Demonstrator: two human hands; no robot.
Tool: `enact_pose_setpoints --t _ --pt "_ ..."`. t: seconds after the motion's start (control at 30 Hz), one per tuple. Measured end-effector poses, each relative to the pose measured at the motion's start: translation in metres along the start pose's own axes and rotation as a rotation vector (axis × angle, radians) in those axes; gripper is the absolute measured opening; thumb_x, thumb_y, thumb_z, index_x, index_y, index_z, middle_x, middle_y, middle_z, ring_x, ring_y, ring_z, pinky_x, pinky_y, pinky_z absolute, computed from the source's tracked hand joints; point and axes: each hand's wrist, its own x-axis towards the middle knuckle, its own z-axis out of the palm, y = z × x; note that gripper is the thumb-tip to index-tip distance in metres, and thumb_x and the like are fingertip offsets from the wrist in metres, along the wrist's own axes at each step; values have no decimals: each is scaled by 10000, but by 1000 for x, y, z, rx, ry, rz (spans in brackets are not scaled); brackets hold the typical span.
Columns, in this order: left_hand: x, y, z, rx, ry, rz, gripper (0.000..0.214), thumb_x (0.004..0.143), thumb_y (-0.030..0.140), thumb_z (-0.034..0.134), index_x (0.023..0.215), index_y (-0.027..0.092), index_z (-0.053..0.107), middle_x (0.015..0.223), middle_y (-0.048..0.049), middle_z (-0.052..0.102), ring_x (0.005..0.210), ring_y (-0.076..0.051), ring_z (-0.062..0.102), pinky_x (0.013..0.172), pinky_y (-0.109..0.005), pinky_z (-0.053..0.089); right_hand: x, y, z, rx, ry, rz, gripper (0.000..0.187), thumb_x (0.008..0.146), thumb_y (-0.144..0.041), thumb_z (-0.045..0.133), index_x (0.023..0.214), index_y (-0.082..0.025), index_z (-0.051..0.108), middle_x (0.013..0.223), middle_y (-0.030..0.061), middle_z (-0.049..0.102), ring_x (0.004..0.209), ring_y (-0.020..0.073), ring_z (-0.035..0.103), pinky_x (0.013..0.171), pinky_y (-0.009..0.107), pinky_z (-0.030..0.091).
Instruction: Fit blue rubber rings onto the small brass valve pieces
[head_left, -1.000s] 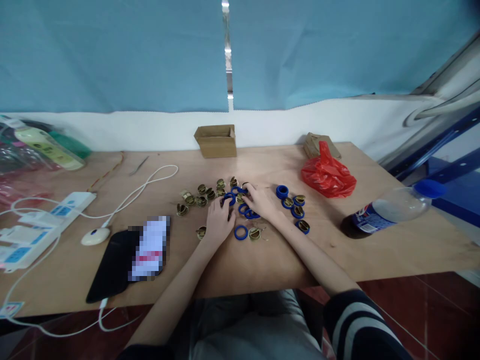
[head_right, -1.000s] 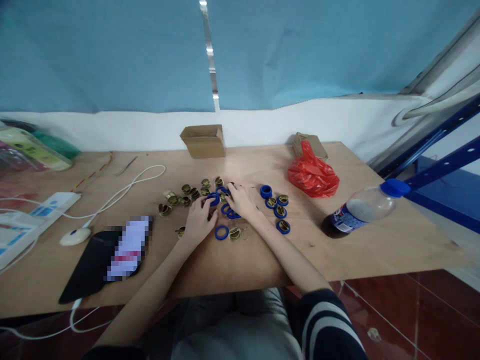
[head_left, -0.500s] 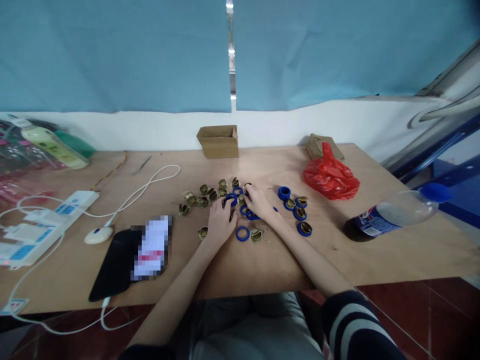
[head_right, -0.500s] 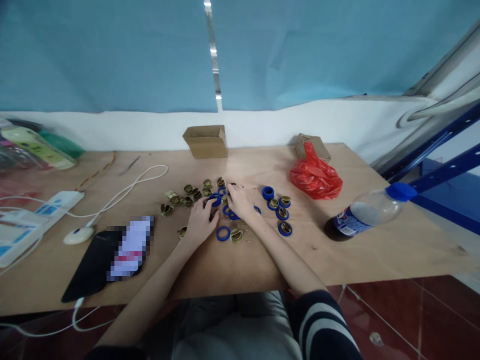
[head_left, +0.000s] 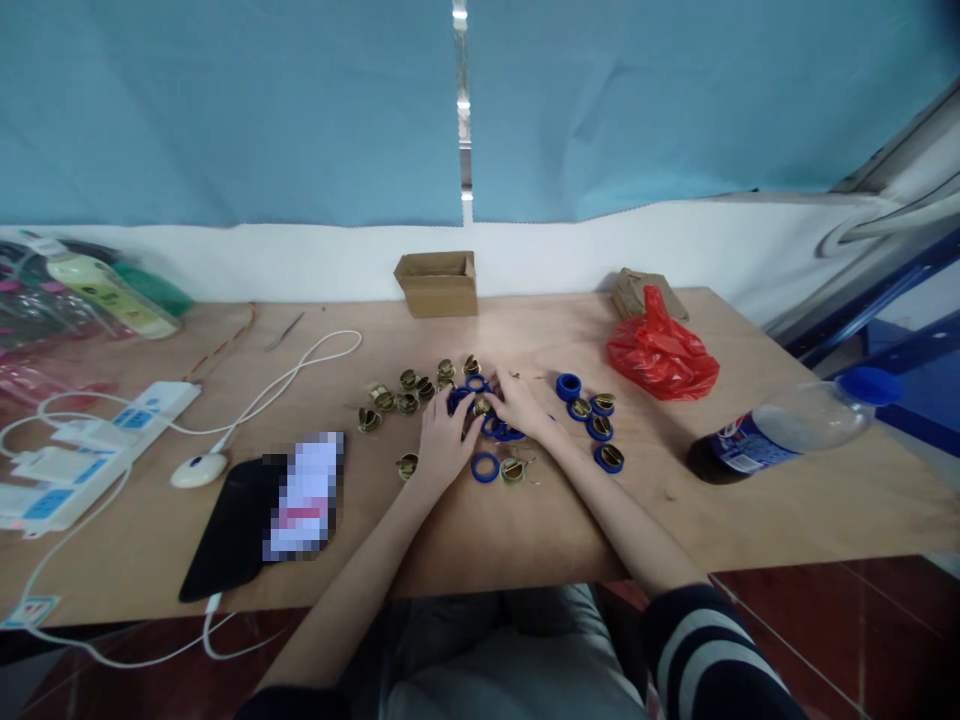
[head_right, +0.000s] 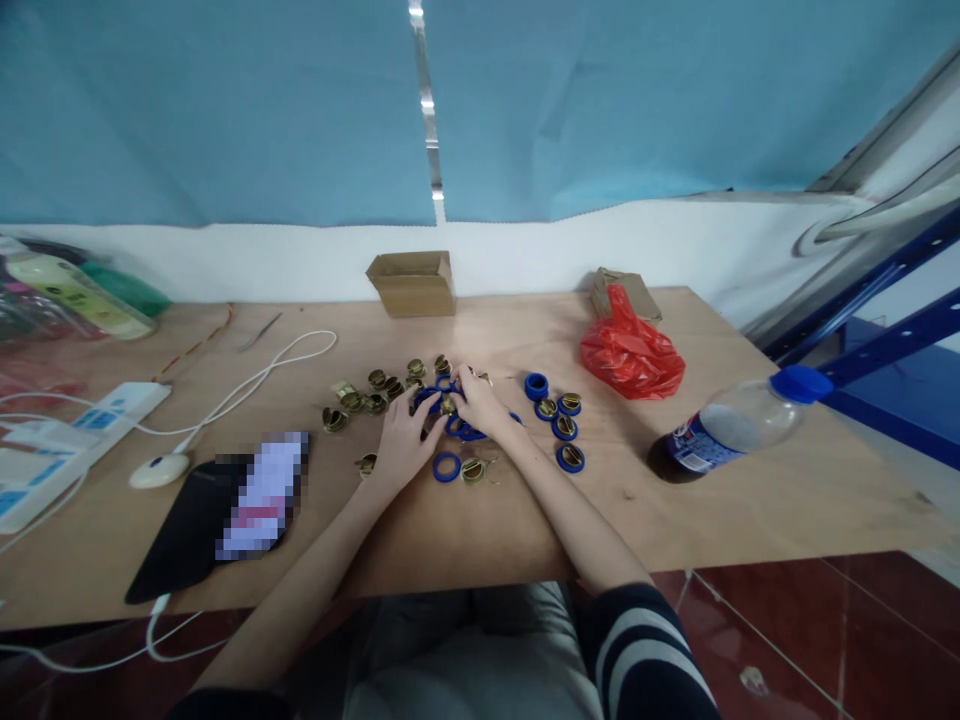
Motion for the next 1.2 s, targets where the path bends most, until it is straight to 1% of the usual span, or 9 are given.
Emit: enact_pose_setpoints --t 0.2,0.37,0.47,0.6,0.7,0.83,0.9,1.0,1.2 --pt "4 -2 7 -14 -44 -7 321 953 370 557 1168 176 694 1388 -193 541 1315 -360 483 1116 -537 384 -2 8 7 286 38 53 224 851 -129 566 1043 -201 477 911 6 595 779 148 599 764 299 518" --pt "5 -3 8 -25 -33 -8 304 928 381 603 1126 164 682 1349 -192 569 1286 -359 503 1105 -533 393 -1 7 10 470 13 97 243 850 -196 604 1048 -204 463 824 -32 564 722 140 588 715 289 525" --pt "6 -2 7 -64 -14 -27 257 922 333 606 1097 157 668 1319 -192 585 1271 -347 517 1094 -521 405 -2 -2 2 445 59 85 205 885 -213 571 1067 -206 477 884 1 619 769 153 616 747 309 536" --pt "8 2 0 -143 66 -33 259 934 299 582 1153 165 622 1324 -172 593 1291 -319 517 1126 -516 386 -7 -20 -19 332 140 24 156 927 -209 533 1082 -196 523 995 56 679 903 183 654 872 364 529" --pt "10 6 -6 -299 122 -33 285 958 277 532 1220 172 569 1345 -164 591 1310 -286 525 1138 -504 398 -13 -29 -31 368 156 43 163 939 -215 525 1099 -197 551 989 58 690 894 188 665 867 371 538" --pt "8 9 -5 -626 77 -133 331 981 280 473 1297 186 498 1306 -152 624 1219 -239 620 1028 -421 523 -24 -31 -38 665 80 112 174 942 -299 552 1089 -210 574 919 31 674 758 155 666 744 320 571" --pt "7 11 -2 -771 52 -209 328 963 301 512 1273 195 505 1251 -140 653 1153 -232 662 960 -389 564 -30 -32 -39 777 29 138 218 918 -356 605 1084 -215 594 859 11 661 702 144 660 684 296 571" --pt "6 17 -2 -967 33 -276 350 905 331 614 1217 202 523 1218 -126 668 1105 -232 690 932 -385 585 -36 -39 -43 852 1 137 231 886 -387 660 1044 -221 630 831 1 667 657 131 652 650 280 564" --pt "8 28 -17 -1157 -82 -333 392 815 367 744 1149 200 625 1195 -104 703 1084 -253 708 946 -409 594 -40 -55 -46 821 -38 146 200 874 -375 680 1018 -239 659 826 -3 667 641 133 637 640 288 566"
